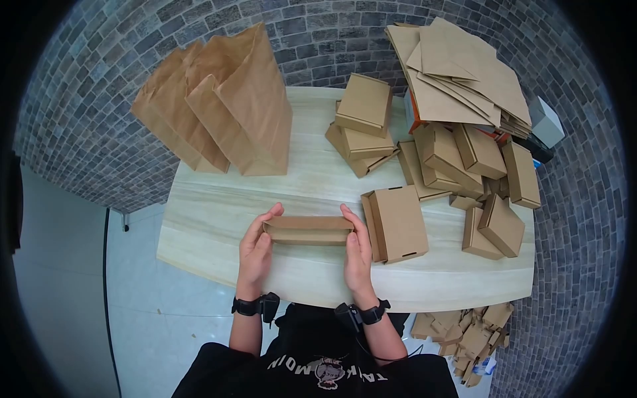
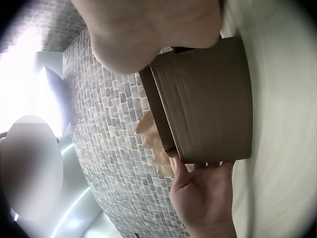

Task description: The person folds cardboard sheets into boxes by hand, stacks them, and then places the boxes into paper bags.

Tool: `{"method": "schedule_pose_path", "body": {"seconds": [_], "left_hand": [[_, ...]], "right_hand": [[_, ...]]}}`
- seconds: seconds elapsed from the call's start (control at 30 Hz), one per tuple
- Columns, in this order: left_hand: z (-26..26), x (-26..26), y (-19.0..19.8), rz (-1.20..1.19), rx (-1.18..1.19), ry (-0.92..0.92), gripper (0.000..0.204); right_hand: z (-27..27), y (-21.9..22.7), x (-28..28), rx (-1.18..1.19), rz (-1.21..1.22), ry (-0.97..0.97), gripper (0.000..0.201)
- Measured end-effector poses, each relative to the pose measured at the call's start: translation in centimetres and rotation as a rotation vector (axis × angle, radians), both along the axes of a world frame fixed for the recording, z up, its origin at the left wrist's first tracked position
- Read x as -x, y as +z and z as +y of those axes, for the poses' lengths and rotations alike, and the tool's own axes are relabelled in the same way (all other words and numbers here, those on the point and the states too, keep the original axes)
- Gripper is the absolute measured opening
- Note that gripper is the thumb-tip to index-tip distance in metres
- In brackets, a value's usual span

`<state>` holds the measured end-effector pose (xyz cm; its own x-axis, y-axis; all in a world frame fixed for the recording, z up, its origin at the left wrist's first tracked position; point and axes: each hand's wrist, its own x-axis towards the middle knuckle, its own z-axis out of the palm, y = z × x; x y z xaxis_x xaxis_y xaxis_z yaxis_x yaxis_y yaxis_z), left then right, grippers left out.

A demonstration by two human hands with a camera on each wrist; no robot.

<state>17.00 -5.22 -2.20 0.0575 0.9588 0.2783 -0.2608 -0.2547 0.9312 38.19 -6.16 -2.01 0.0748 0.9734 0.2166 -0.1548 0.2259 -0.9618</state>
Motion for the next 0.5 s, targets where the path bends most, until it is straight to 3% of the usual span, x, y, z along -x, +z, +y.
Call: {"method": "schedule_pose_path", "body": {"seconds": [0.17,0.37,0.5], "left_hand": [[0.3,1.7,1.0,-0.033,0.117,-0.157,0.040],[0.6,1.5,2.3,0.105,0.150,-0.153,0.039],[0.6,1.3,0.9,0.021,0.096,-0.149,0.038]], "right_hand": [[0.1,-0.2,0.0,-0.009,0.012,0.020,0.047],[0.4,-0.4,0.4,-0.042,0.019,0.002,0.034],[0.5,-0.1,0.6,-0.023,-0.039,-0.036,0.031]]}}
